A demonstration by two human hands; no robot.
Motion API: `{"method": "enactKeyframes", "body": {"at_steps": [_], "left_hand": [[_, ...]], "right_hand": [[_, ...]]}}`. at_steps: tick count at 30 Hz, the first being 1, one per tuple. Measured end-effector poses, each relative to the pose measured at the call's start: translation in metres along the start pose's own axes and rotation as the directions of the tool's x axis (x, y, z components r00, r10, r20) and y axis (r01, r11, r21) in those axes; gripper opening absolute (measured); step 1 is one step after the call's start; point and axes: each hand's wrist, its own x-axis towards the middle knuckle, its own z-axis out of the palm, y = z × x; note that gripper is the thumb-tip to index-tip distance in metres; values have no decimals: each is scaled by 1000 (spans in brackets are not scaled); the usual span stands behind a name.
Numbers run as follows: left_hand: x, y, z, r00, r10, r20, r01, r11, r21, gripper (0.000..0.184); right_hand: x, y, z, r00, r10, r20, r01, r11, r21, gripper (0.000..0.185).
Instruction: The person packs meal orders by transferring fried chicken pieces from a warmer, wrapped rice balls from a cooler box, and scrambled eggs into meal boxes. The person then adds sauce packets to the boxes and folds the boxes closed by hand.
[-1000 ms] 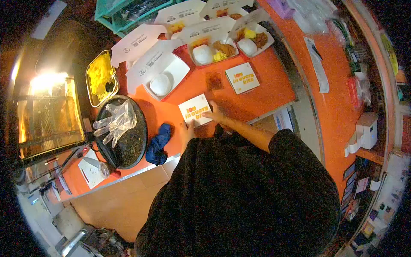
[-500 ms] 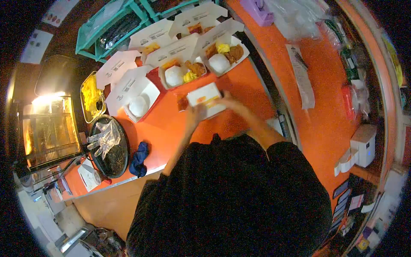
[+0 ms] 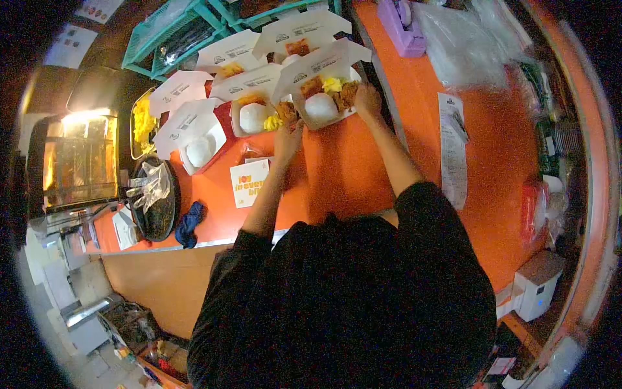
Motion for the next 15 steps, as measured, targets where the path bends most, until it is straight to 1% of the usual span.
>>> {"method": "enactKeyframes", "body": {"at_steps": [1, 2, 4, 5, 7, 8, 9, 10, 11, 12, 13, 14, 15], "left_hand": [[7, -2, 17, 989, 53, -138, -47, 998, 48, 34], [6, -1, 20, 988, 48, -143, -41, 998, 50, 34], [1, 2, 22, 962, 145, -230, -106, 979, 176, 27], [-5, 3, 20, 962, 139, -233, -98, 979, 179, 27], [-26, 7, 6, 987, 58, -150, -39, 991, 125, 24], [-38, 11, 1, 987, 47, -153, -27, 992, 127, 24], [-49, 17, -4, 987, -31, -156, 51, 991, 127, 25], [-58, 20, -7, 982, -104, -160, 125, 984, 128, 26], [-71, 13, -9, 981, -108, -160, 130, 983, 130, 26], [-84, 0, -10, 990, -46, -135, 62, 992, 113, 28], [-91, -5, -13, 994, 14, -110, -4, 996, 94, 29], [-95, -9, -14, 994, 9, -107, 2, 995, 98, 29], [-100, -10, -17, 999, -25, -33, 26, 1000, 12, 31]], "right_hand": [[-7, 5, 0, 1000, -13, 1, 13, 999, 34, 23], [-17, 12, 1, 1000, -23, 3, 23, 998, 66, 24], [-44, 23, 5, 999, -43, 26, 40, 995, 95, 24], [-60, 28, 7, 997, -56, 44, 50, 991, 124, 24], [-94, 32, 9, 997, -46, 55, 36, 986, 163, 25], [-110, 35, 8, 998, -30, 56, 19, 981, 194, 25], [-127, 35, 1, 997, -34, 65, 21, 980, 196, 25], [-141, 32, -12, 993, -117, -3, 115, 966, 231, 29], [-153, 31, -19, 978, -194, -73, 207, 943, 260, 34], [-162, 33, -20, 978, -195, -71, 207, 942, 263, 34], [-169, 39, -22, 981, -195, -19, 192, 938, 288, 33], [-176, 45, -22, 980, -196, 35, 176, 933, 314, 32], [-182, 51, -18, 980, -196, 42, 173, 933, 316, 32]]}}
